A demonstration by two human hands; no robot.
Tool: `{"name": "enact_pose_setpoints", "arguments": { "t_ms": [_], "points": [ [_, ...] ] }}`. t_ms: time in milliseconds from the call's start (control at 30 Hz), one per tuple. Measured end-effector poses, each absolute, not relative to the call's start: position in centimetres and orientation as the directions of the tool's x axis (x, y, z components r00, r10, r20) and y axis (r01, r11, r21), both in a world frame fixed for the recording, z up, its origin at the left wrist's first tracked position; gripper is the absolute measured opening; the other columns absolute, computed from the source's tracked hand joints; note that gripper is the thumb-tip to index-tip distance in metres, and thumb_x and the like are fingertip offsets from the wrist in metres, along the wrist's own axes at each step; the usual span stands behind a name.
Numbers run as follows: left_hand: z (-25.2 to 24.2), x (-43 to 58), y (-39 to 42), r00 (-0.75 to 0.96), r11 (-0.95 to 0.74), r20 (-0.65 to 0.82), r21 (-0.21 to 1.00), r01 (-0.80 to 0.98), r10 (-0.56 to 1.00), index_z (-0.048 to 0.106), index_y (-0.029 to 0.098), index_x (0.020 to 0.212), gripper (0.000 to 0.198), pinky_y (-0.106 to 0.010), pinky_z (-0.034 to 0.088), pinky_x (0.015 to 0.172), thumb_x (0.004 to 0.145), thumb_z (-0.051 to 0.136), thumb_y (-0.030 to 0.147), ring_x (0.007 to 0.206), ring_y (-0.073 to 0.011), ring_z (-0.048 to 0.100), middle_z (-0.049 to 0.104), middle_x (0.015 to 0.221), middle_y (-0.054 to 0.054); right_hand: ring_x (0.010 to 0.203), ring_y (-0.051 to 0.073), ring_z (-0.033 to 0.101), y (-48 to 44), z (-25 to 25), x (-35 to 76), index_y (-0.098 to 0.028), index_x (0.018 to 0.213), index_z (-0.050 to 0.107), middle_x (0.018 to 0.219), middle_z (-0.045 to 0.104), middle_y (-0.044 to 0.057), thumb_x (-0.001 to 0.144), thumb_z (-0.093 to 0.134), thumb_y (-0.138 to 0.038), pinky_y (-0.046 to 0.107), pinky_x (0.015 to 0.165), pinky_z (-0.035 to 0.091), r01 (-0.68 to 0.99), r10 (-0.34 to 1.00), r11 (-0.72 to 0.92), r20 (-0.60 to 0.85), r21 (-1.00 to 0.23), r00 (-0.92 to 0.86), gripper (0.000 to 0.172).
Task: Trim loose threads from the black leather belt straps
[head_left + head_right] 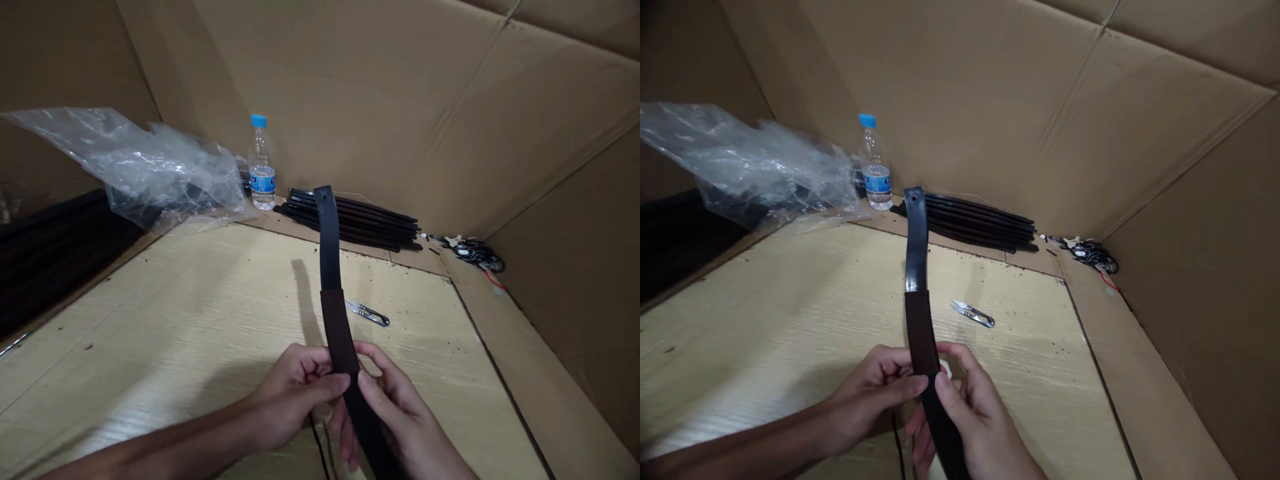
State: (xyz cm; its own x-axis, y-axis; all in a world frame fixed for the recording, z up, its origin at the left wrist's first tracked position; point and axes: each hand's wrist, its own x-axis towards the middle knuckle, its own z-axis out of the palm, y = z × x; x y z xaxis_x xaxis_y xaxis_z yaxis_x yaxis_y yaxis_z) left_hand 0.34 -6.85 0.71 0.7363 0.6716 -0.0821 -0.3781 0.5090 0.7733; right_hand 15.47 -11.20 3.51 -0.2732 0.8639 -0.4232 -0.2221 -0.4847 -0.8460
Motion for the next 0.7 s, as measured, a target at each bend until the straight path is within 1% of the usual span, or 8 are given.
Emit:
{"name": "enact_pose_setpoints", "arguments": {
  "t_ms": [33,100,167,233,267,367,567,700],
  "points": [
    [0.5,0.5,-7.0,0.743,0.531,-0.086,0.754,-0.387,0.664,0.066,0.012,0.079,0.030,-0.025,0.046,0.047,0.078,0.068,0.042,0.047,-0.0150,0.059,0.051,0.052,0.002,0.051,0.015,0.064,-11.2,3.6,15.4,-0.019,0.129,0.038,0.069,0.071,0.004,0.077,0.065,-0.058,0.026,0.050,0.052,-0.253,0.872,-0.473,-0.409,-0.844,-0.268,0.070],
    [0.3,0.7,-7.3,0.743,0.552,-0.106,0.740,-0.384,0.660,0.066,0.012,0.079,0.030,-0.025,0.047,0.047,0.077,0.070,0.042,0.047,-0.0164,0.061,0.050,0.049,0.003,0.047,0.013,0.061,-11.2,3.6,15.1,-0.018,0.123,0.047,0.066,0.069,0.003,0.077,0.066,-0.058,0.023,0.046,0.048,-0.271,0.881,-0.463,-0.403,-0.844,-0.249,0.064],
    [0.1,0.8,-7.5,0.734,0.543,-0.120,0.754,-0.371,0.668,0.068,0.011,0.085,0.030,-0.026,0.049,0.050,0.077,0.071,0.040,0.051,-0.0178,0.063,0.057,0.052,0.000,0.036,0.007,0.049,-11.2,3.4,14.9,-0.015,0.105,0.057,0.055,0.063,0.000,0.079,0.062,-0.059,0.016,0.036,0.037,-0.223,0.886,-0.450,-0.401,-0.865,-0.234,0.051],
    [0.1,1.0,-7.8,0.726,0.524,-0.103,0.761,-0.383,0.680,0.069,0.011,0.093,0.033,-0.028,0.051,0.056,0.078,0.069,0.040,0.056,-0.0190,0.066,0.065,0.058,-0.005,0.030,0.003,0.037,-11.2,3.1,14.8,-0.015,0.086,0.059,0.046,0.054,-0.005,0.083,0.056,-0.060,0.013,0.031,0.027,-0.147,0.895,-0.420,-0.383,-0.895,-0.228,0.045],
    [0.2,1.0,-7.9,0.720,0.515,-0.096,0.764,-0.390,0.687,0.070,0.011,0.096,0.034,-0.029,0.052,0.058,0.079,0.068,0.041,0.057,-0.0193,0.066,0.067,0.061,-0.006,0.029,0.003,0.034,-11.2,3.0,14.8,-0.016,0.081,0.058,0.043,0.050,-0.006,0.084,0.054,-0.060,0.013,0.031,0.025,-0.115,0.903,-0.399,-0.369,-0.910,-0.219,0.044],
    [0.5,1.1,-8.4,0.695,0.496,-0.111,0.780,-0.382,0.710,0.071,0.012,0.096,0.035,-0.029,0.051,0.058,0.081,0.066,0.043,0.056,-0.0193,0.066,0.068,0.061,-0.006,0.029,0.003,0.032,-11.4,2.8,14.9,-0.017,0.073,0.053,0.042,0.046,-0.007,0.085,0.051,-0.061,0.014,0.029,0.022,-0.028,0.914,-0.371,-0.360,-0.928,-0.187,0.046],
    [1.3,0.8,-8.7,0.611,0.355,-0.096,0.879,-0.318,0.786,0.074,0.012,0.083,0.033,-0.025,0.047,0.061,0.080,0.066,0.043,0.061,-0.0156,0.061,0.067,0.065,-0.005,0.028,0.004,0.030,-11.8,3.0,14.6,-0.018,0.063,0.049,0.038,0.041,-0.007,0.080,0.046,-0.072,0.015,0.028,0.021,0.073,0.897,-0.424,-0.430,-0.903,-0.107,0.057],
    [1.0,0.8,-8.7,0.634,0.395,-0.112,0.860,-0.324,0.765,0.074,0.012,0.084,0.033,-0.026,0.047,0.062,0.080,0.065,0.043,0.061,-0.0152,0.060,0.067,0.066,-0.005,0.027,0.004,0.030,-11.7,2.9,14.6,-0.018,0.062,0.049,0.037,0.041,-0.007,0.080,0.046,-0.073,0.014,0.028,0.021,0.069,0.897,-0.426,-0.431,-0.902,-0.099,0.057]
  ]
}}
